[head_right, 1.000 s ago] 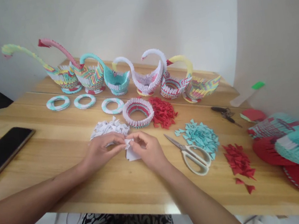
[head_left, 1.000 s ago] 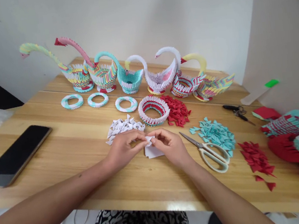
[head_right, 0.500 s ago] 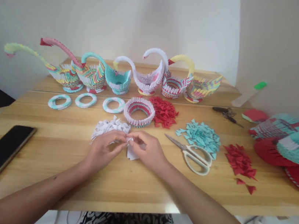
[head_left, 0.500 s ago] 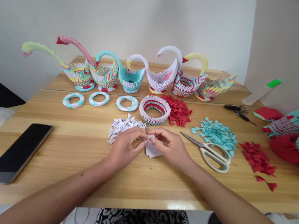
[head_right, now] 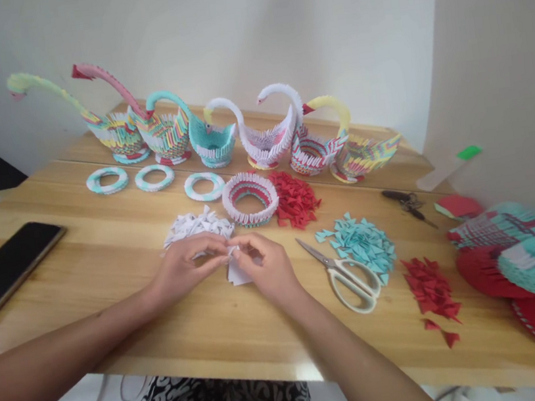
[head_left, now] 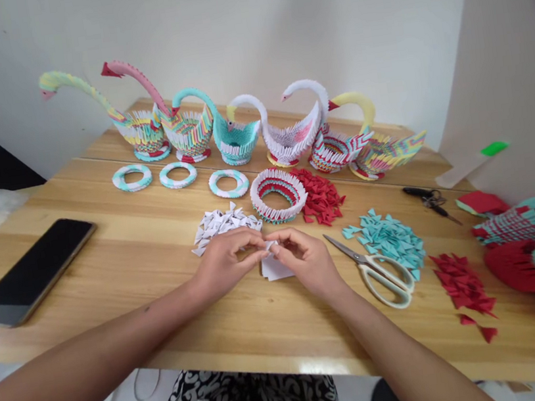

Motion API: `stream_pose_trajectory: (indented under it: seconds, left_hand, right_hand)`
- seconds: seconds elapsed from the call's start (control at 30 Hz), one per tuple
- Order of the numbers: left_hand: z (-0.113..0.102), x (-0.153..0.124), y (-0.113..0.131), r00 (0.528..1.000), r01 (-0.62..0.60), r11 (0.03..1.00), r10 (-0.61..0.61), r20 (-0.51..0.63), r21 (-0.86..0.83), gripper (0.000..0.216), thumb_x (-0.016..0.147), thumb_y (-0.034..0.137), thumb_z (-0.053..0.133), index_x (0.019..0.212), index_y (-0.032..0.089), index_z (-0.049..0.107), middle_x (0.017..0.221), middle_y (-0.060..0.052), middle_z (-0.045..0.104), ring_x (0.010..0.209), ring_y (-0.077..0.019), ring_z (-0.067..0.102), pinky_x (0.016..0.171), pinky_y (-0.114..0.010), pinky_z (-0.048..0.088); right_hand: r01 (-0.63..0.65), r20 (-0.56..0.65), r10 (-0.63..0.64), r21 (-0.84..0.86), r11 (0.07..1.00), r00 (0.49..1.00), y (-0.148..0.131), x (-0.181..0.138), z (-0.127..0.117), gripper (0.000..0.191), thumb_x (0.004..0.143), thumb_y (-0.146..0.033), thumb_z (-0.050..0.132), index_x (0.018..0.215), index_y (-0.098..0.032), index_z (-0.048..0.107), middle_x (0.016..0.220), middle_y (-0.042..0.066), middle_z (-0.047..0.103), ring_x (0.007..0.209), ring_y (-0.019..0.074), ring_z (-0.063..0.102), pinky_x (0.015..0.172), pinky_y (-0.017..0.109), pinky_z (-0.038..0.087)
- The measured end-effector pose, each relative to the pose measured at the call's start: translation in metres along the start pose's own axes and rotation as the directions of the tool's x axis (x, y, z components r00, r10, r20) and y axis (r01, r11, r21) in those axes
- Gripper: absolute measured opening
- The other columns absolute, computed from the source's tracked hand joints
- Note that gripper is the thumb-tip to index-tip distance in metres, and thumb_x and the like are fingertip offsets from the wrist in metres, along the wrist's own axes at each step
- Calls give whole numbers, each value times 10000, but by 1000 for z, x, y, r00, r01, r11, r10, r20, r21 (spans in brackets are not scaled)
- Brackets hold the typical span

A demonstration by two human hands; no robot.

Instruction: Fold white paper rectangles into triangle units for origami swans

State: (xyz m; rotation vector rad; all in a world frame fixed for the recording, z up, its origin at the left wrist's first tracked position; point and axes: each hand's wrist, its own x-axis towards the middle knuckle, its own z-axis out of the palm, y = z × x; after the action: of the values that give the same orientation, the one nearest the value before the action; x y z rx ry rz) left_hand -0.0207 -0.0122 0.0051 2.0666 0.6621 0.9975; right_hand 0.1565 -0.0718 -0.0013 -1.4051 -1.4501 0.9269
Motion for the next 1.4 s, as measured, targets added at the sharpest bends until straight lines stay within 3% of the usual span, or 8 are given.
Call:
stream_pose_trajectory:
  seconds: [0.2,0.43,0.73,1.13,1.4]
  left_hand:
    - [2,-1,-1,1000,-23,997,23,4,67,63,844,186,613,853,169,673,878,-49,719,798,-139,661,726,-271,536]
    - [5,-5,-2,989,-147,967,146,23,206,132,857,148,597,981,174,635,981,-71,698,903,-167,651,777,-293,531]
    - [7,-6,0,987,-157,936,162,12,314,243,847,134,566,1082,189,599,1026,-77,691,932,-193,651,802,-333,543]
    - [12,-7,2,962,-262,818,263,73,512,357,879,98,489,1223,182,535,1089,-87,682,931,-195,654,810,-345,549]
    - [14,-8,3,973,-232,858,209,100,458,414,847,39,448,1232,171,522,1085,-99,659,910,-200,649,753,-322,556]
  right_hand:
    - [-6,-22,6,-5,1000,1000,1,0,4,186,838,-302,606,976,-195,670,817,26,673,704,151,595,646,248,464]
    - [-2,-48,0,-30,1000,999,-1,-1,6,51,809,-232,596,848,-200,600,767,-10,621,673,134,575,626,227,442]
    - [-11,-111,13,20,1000,994,-1,-3,13,46,817,-245,589,832,-204,574,775,0,638,698,151,595,654,247,454]
    - [73,-130,-105,-228,971,986,-7,-4,16,59,848,-180,504,816,-209,545,765,-5,590,713,156,545,682,264,421]
    - [82,-123,-127,-320,944,984,-7,-5,17,66,851,-188,497,794,-203,528,748,3,575,700,161,531,670,267,409]
